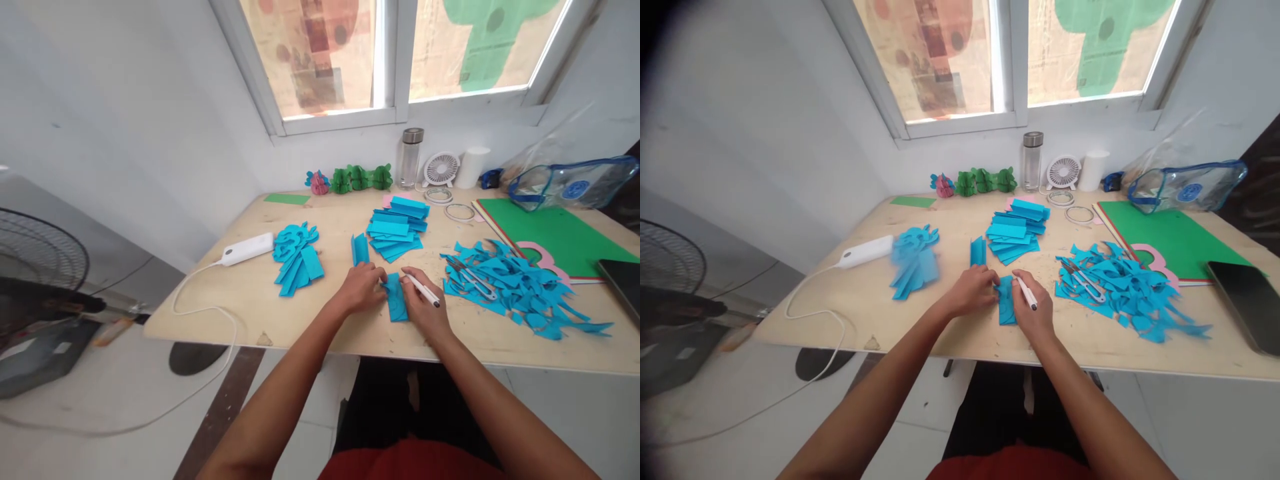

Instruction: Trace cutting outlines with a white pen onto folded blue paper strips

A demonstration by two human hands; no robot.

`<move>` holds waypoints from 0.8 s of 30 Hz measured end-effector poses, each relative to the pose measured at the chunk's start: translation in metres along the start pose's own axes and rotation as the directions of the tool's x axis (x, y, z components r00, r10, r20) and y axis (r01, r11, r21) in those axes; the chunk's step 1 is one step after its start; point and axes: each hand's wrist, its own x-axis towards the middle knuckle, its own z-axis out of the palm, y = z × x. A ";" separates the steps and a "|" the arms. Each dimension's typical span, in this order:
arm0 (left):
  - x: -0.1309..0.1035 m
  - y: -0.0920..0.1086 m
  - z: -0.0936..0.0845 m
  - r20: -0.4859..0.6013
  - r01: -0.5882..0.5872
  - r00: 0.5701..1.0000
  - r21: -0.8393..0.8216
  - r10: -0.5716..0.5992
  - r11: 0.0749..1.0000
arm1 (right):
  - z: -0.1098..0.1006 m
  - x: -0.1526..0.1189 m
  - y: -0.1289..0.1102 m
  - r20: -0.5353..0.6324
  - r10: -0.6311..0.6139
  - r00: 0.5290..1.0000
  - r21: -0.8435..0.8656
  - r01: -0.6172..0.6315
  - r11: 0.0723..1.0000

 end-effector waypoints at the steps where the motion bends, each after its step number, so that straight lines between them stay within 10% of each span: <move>1: -0.002 0.001 0.001 -0.014 0.012 1.000 -0.014 -0.013 1.000 | 0.000 0.000 0.000 -0.004 -0.002 1.000 0.001 0.002 1.000; 18: -0.019 0.008 0.013 -0.200 0.066 0.968 -0.372 -0.149 0.926 | -0.007 0.001 -0.008 0.203 -0.084 0.976 -0.074 0.101 0.992; 24: -0.021 0.011 0.011 -0.218 0.107 0.957 -0.351 -0.193 0.930 | -0.006 0.005 0.001 0.075 -0.019 0.997 -0.063 0.023 0.998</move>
